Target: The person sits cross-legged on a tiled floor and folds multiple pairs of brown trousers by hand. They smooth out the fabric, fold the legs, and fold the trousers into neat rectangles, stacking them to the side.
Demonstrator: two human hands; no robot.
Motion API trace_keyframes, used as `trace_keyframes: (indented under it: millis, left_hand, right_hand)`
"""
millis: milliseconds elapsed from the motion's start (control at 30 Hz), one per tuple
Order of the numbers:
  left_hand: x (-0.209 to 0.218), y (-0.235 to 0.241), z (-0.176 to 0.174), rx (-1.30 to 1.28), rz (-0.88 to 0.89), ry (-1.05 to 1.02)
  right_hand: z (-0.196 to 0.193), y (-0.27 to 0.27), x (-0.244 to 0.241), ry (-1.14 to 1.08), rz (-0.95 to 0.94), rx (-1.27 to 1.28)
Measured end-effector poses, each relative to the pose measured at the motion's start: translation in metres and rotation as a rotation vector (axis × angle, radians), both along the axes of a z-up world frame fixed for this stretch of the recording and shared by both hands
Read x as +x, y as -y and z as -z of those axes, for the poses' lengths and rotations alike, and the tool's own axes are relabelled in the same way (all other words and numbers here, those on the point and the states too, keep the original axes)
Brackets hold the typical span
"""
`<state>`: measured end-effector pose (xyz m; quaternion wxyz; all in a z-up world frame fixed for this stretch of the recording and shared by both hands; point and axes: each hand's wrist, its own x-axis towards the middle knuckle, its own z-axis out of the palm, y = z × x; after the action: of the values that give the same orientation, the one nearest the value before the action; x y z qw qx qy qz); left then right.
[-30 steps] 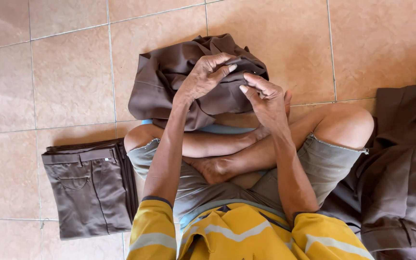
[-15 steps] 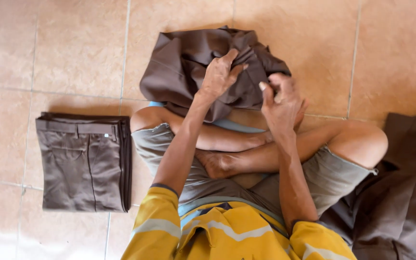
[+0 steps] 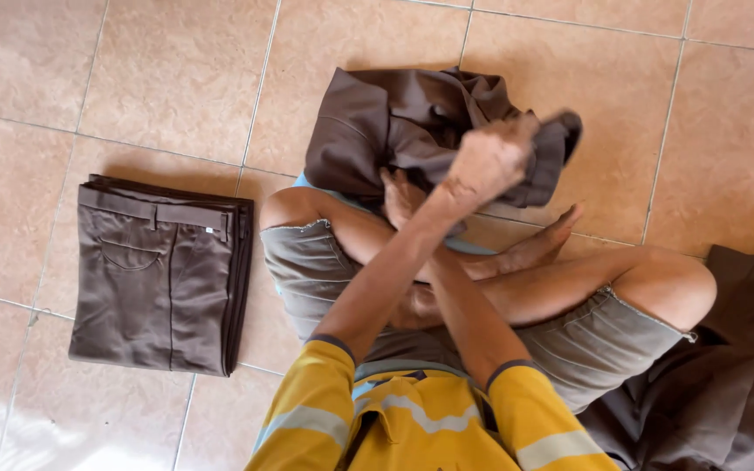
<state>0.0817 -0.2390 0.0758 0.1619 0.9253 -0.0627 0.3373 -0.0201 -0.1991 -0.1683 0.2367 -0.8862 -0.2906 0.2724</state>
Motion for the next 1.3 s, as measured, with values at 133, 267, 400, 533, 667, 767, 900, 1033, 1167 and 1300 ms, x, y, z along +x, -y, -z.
trace_keyframes:
  millis: [133,267,400,533,667,767,900,1033,1167,1300]
  left_hand:
    - [0.014,-0.068,-0.042,-0.291,-0.143,0.014]
    - [0.002,-0.136,-0.074,-0.904,-0.478,0.011]
    - [-0.021,-0.205,-0.016,-1.180,-0.454,0.471]
    - [-0.077,-0.220,0.047,-1.281,-0.826,0.324]
    - [-0.108,-0.214,0.080,-1.481,-0.956,0.130]
    - [-0.107,-0.192,0.038,-1.709,-0.975,0.145]
    - [-0.106,-0.191,0.032,-1.712,-0.942,0.171]
    - [-0.098,-0.225,0.043,-1.582,-0.844,0.225]
    - [-0.101,-0.246,0.018,-1.689,-0.728,0.194]
    - [-0.101,-0.260,0.047,-1.776,-0.828,0.243]
  right_hand:
    - [0.042,0.070,0.107,0.319,0.147,0.192]
    - [-0.205,0.180,0.162,0.820,0.043,-0.837]
    - [-0.216,0.279,0.210,0.906,0.216,-0.794]
    - [-0.188,0.268,0.190,1.030,0.154,-0.551]
    - [-0.137,0.221,0.148,0.383,0.153,-0.210]
    - [-0.123,0.215,0.137,0.396,0.023,-0.291]
    - [-0.112,0.226,0.152,0.635,0.018,-0.244]
    - [-0.099,0.232,0.183,0.825,0.126,-0.169]
    - [-0.178,0.217,0.167,0.707,0.608,0.197]
    - [-0.128,0.224,0.139,0.708,0.198,-0.009]
